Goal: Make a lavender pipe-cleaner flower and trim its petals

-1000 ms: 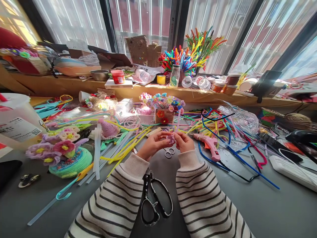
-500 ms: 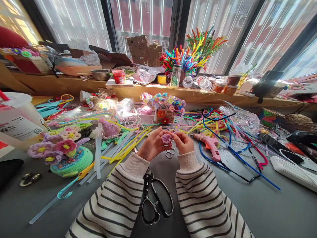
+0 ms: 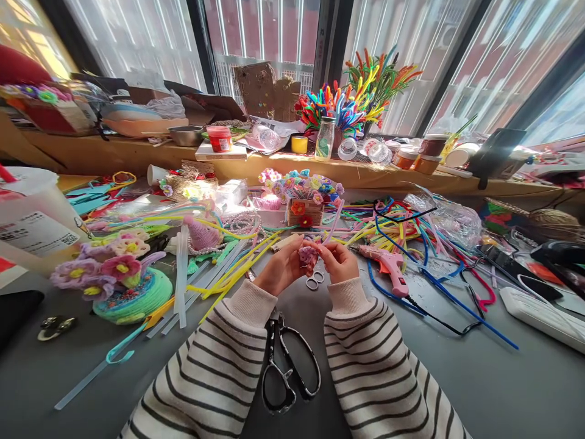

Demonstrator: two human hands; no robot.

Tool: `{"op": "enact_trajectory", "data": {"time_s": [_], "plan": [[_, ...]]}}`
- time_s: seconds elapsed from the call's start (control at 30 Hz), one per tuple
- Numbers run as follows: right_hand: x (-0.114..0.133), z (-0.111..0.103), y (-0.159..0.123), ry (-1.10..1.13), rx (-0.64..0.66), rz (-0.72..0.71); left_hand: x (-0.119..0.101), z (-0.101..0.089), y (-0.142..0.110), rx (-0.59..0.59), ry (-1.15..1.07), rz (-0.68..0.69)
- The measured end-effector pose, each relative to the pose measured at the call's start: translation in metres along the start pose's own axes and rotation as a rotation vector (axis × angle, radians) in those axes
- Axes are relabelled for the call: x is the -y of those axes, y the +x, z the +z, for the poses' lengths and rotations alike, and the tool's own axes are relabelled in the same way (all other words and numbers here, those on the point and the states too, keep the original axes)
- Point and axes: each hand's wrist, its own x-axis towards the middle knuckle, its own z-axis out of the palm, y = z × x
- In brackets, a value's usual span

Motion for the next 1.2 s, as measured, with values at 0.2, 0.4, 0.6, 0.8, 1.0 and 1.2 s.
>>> {"op": "enact_trajectory", "data": {"time_s": [0.2, 0.4, 0.6, 0.8, 1.0, 1.2], "plan": [[0.0023, 0.0005, 0.0001, 0.028, 0.057, 0.053, -0.0005, 0.0011, -0.0001, 0.0, 0.029, -0.014], [0.0011, 0.0017, 0.001, 0.068, 0.065, 0.127, 0.0028, 0.0013, -0.0009, -0.006, 0.14, 0.032], [0.005, 0.0028, -0.0023, -0.013, 0.043, 0.043, 0.0025, 0.0014, 0.0001, -0.008, 0.139, 0.034], [0.0082, 0.0034, -0.0038, -0.07, 0.062, 0.018, 0.0014, 0.001, 0.0006, -0.036, 0.098, 0.006], [0.003, 0.0033, -0.0017, 0.026, 0.101, 0.051, 0.0009, 0.0038, 0.0008, -0.01, 0.088, -0.022], [0.005, 0.0028, -0.0005, 0.094, 0.087, 0.072, 0.0, 0.0071, -0.0007, -0.011, 0.137, 0.026]]}}
